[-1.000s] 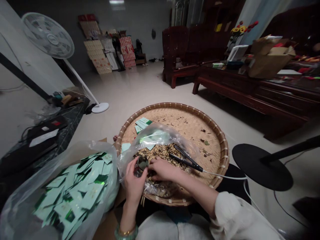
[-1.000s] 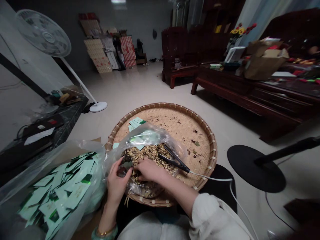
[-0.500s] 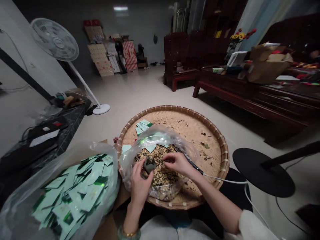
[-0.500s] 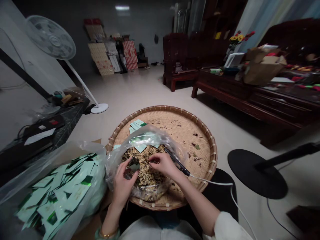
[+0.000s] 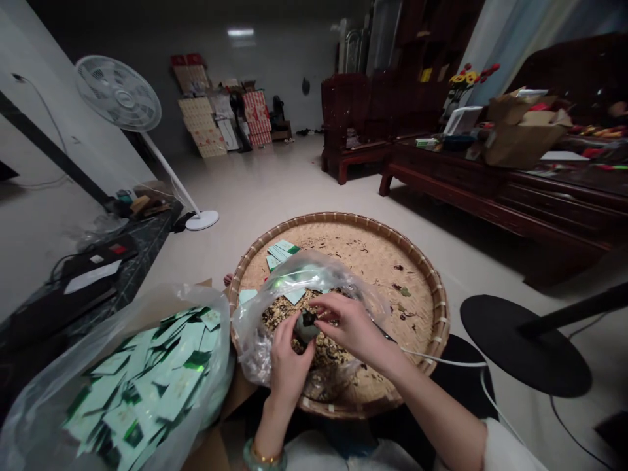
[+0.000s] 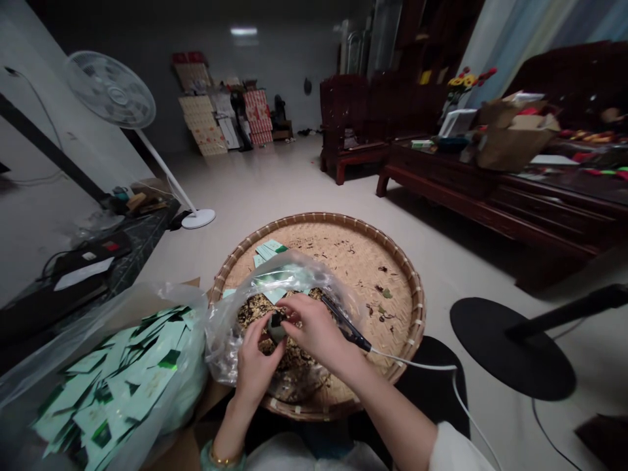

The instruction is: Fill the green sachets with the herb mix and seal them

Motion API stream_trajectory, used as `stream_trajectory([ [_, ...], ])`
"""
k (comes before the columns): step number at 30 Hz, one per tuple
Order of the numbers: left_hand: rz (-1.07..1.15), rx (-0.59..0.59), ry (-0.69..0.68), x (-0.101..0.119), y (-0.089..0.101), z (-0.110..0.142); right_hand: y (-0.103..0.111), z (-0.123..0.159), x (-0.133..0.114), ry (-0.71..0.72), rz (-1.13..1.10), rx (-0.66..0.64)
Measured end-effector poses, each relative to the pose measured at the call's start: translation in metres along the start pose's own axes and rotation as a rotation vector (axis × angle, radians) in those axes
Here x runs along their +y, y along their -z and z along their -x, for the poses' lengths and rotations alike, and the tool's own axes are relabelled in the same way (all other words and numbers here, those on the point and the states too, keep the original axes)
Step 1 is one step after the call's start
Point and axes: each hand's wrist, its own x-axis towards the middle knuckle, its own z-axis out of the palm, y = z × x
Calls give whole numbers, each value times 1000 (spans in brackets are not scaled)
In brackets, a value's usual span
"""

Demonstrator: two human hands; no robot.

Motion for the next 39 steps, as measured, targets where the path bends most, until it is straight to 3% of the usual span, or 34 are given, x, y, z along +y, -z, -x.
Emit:
stream_trajectory([
  [5, -31, 2, -14, -1, 2, 2, 0, 9, 12, -13, 6, 48],
  [10, -57, 3, -88, -5, 1, 6, -4, 18, 14, -70, 26, -75],
  [15, -90, 15, -182, -7, 0, 9, -9, 16, 7, -53, 97, -18],
  [19, -134, 17, -228, -8, 0, 10, -12, 11, 10, 47, 223, -48],
  [25, -175, 38, -214, -10, 5, 11, 0, 22, 6, 143, 139, 162],
  [27, -174, 40, -213, -9, 5, 11, 0, 28, 0, 164, 218, 111],
  [29, -159, 28, -234, -7, 4, 11, -4, 31, -3, 153, 367, -20],
  [32, -137, 6, -246, -4, 2, 11, -14, 31, 0, 44, 554, -179],
  [35, -151, -31, -210, -4, 4, 11, -19, 29, 7, -19, 552, -203],
  [39, -172, -60, -212, -9, 9, 10, -18, 35, 0, 40, 418, -208],
])
